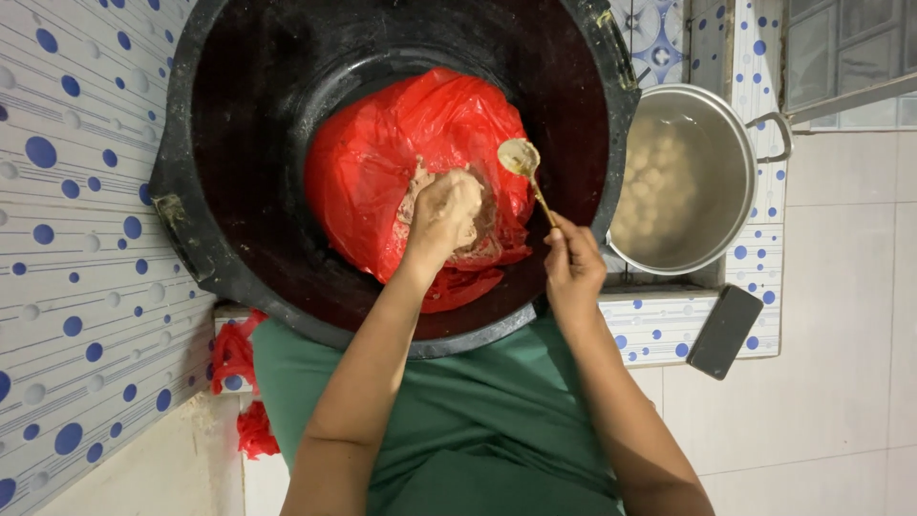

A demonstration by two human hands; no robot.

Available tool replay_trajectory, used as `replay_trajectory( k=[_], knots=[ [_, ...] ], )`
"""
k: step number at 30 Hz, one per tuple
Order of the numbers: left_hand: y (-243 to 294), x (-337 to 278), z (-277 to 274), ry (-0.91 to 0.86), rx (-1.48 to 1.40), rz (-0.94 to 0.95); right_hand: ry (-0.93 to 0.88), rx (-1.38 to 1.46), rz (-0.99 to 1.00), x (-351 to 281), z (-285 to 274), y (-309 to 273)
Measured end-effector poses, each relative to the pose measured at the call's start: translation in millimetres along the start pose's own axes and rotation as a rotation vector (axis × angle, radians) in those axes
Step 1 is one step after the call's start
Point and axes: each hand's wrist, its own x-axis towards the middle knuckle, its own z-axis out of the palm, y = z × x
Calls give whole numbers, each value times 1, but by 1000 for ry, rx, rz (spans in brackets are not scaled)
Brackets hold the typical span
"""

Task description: Forming meatballs from paste in a tub and placing them into a pot of water using a spoon.

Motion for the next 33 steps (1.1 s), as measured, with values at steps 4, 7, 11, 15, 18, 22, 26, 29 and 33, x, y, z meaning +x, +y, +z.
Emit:
replay_trajectory(
  k=[4, 7, 11, 15, 18, 22, 26, 29, 33],
  knots=[
    [70, -4, 20, 85, 121, -171, -16, -56, -20, 17, -19, -42],
    [44, -2, 20, 69, -82, -239, -51, -153, -142, 26, -31, -69],
    [26, -2, 16, 8, -137, -263, -147, -370, -268, 29, -37, -94],
    [18, -2, 18, 74, -126, -241, -211, -601, -378, 26, -34, -102],
    [-31, 0, -22, 191, -1285, -868, -231, -592, -411, 28, -32, -102],
    [-16, -1, -9, 177, -966, -737, -227, -560, -403, 29, -28, -99],
    [-1, -3, 15, 138, -281, -432, -250, -597, -377, 21, -26, -89],
    [-8, 0, 26, 164, 138, -403, -288, -515, -299, 16, -29, -81],
    [-84, -6, 9, 110, 597, -533, -368, -301, -44, 14, -35, -72]
  ],
)
